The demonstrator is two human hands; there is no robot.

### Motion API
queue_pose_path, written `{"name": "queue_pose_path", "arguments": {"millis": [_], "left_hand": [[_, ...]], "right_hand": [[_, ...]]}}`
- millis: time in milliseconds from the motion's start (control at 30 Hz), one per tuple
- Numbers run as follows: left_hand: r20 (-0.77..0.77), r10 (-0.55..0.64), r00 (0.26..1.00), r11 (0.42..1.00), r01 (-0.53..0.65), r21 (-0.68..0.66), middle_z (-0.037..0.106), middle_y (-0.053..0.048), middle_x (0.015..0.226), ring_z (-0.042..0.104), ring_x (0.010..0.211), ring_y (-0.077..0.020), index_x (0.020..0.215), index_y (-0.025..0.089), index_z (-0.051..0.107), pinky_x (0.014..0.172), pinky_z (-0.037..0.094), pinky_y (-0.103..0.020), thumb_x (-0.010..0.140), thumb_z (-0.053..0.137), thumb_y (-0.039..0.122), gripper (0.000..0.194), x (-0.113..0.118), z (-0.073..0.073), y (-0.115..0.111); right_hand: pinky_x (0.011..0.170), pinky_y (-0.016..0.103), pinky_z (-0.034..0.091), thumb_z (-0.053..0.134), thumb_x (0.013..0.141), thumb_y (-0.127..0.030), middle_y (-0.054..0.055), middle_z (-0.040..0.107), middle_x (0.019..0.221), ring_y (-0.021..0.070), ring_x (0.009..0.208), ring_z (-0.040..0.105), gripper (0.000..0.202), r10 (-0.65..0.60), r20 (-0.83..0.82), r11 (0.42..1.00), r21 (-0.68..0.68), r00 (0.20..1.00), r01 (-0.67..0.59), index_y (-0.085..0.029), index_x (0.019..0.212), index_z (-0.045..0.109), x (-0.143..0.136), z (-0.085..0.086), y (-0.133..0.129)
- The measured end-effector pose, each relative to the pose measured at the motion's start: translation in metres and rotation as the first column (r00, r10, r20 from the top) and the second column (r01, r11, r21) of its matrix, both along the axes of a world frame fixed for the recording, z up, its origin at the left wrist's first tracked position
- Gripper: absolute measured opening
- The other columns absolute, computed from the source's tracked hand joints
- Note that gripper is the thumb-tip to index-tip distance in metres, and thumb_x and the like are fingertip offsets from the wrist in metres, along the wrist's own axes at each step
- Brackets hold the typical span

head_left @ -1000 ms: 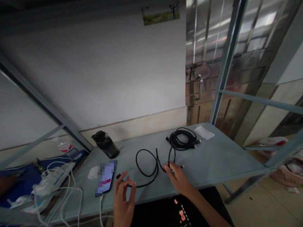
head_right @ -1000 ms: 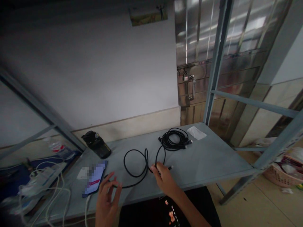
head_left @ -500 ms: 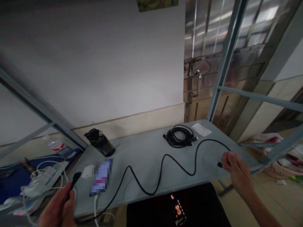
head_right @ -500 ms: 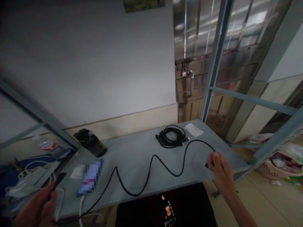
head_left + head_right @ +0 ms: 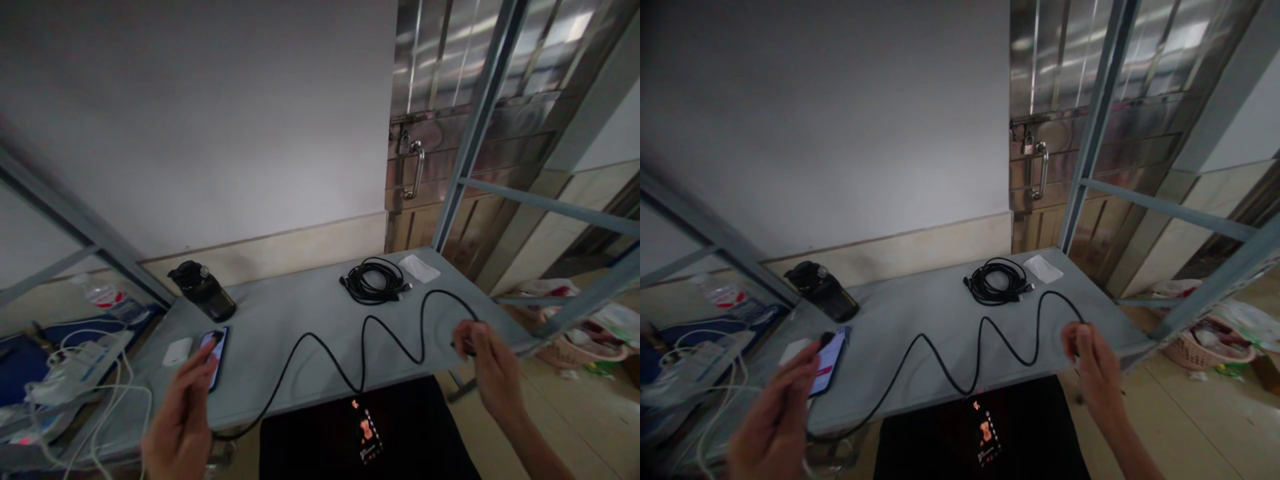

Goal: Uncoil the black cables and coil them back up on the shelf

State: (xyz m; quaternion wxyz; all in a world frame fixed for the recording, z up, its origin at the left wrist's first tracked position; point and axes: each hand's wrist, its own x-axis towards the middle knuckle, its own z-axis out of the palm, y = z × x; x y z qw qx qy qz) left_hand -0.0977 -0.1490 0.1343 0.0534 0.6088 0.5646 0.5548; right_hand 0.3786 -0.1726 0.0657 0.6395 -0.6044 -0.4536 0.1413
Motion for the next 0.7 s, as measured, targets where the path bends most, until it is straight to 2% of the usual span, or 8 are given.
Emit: {"name": "queue_pose_path", "arguments": {"millis": [67,133,200,300,367,433,600,700], "left_hand": [[0.046,-0.156,0.987,0.987,0.157,-0.039,0.079,-0.001,0.147,0.073,0.14,-0.0349,0.11,0.037,0.081,0.122,0.059,-0.063,0.106,0.068,0.048,0.018,0.032,-0.006,0.005],[0.126,-0.267,0.955,0.958,0.277,-0.07,0.078,-0.005,0.148,0.074,0.139,-0.0348,0.108,0.035,0.082,0.118,0.063,-0.059,0.109,0.065,0.048,0.021,0.054,-0.019,0.013],[0.238,-0.322,0.916,0.933,0.35,-0.084,0.077,-0.007,0.151,0.072,0.142,-0.0352,0.108,0.034,0.082,0.119,0.062,-0.058,0.11,0.063,0.049,0.024,0.07,-0.034,0.019],[0.39,-0.329,0.86,0.916,0.392,-0.09,0.076,-0.007,0.152,0.072,0.142,-0.0348,0.108,0.032,0.081,0.118,0.064,-0.056,0.109,0.065,0.052,0.025,0.083,-0.055,0.023],[0.438,-0.283,0.853,0.925,0.364,-0.111,0.077,-0.007,0.151,0.074,0.14,-0.0343,0.107,0.031,0.08,0.117,0.064,-0.054,0.107,0.067,0.054,0.026,0.084,-0.064,0.022],[0.47,-0.211,0.857,0.944,0.303,-0.128,0.077,-0.007,0.15,0.074,0.139,-0.0351,0.105,0.03,0.08,0.118,0.063,-0.054,0.104,0.07,0.056,0.028,0.078,-0.069,0.02],[0.535,-0.008,0.845,0.979,0.117,-0.169,0.08,-0.008,0.144,0.074,0.138,-0.0369,0.104,0.027,0.083,0.124,0.058,-0.055,0.095,0.079,0.057,0.031,0.048,-0.073,0.004],[0.464,0.08,0.882,0.985,0.001,-0.17,0.081,-0.009,0.141,0.072,0.14,-0.0392,0.108,0.025,0.086,0.129,0.053,-0.057,0.088,0.084,0.056,0.036,0.028,-0.079,-0.009]], "right_hand": [[0.077,0.04,0.061,0.045,0.114,-0.073,0.008,0.075,0.088,0.0266,0.082,0.071,0.059,0.128,0.028,0.99,-0.061,0.991,-0.126,-0.027,0.096,0.077,-0.043,-0.005,0.008],[0.105,0.045,0.062,0.045,0.117,-0.067,0.011,0.082,0.121,0.0306,0.117,0.076,0.053,0.307,-0.021,0.947,-0.095,0.952,-0.307,-0.028,0.122,0.081,-0.088,-0.01,0.015],[0.114,0.046,0.059,0.044,0.119,-0.06,0.011,0.08,0.135,0.031,0.132,0.073,0.048,0.468,-0.032,0.876,-0.111,0.883,-0.469,-0.029,0.137,0.077,-0.13,-0.013,0.02],[0.119,0.047,0.056,0.043,0.121,-0.051,0.011,0.078,0.142,0.0303,0.135,0.073,0.044,0.666,0.016,0.741,-0.128,0.746,-0.659,-0.03,0.146,0.073,-0.178,-0.014,0.022],[0.118,0.047,0.056,0.044,0.121,-0.043,0.01,0.078,0.14,0.0304,0.132,0.073,0.041,0.747,0.077,0.662,-0.18,0.661,-0.727,-0.031,0.151,0.069,-0.203,-0.016,0.018],[0.114,0.048,0.058,0.046,0.119,-0.037,0.011,0.079,0.137,0.0324,0.128,0.074,0.042,0.782,0.165,0.622,-0.248,0.601,-0.742,-0.032,0.156,0.065,-0.226,-0.023,0.011],[0.108,0.043,0.06,0.058,0.111,-0.032,0.012,0.079,0.137,0.0335,0.118,0.077,0.058,0.779,0.381,0.613,-0.302,0.497,-0.73,-0.026,0.168,0.047,-0.292,-0.057,-0.006],[0.086,0.035,0.063,0.063,0.108,-0.033,0.009,0.084,0.118,0.0282,0.095,0.08,0.06,0.733,0.517,0.642,-0.31,0.443,-0.701,-0.02,0.164,0.045,-0.328,-0.08,-0.007]]}}
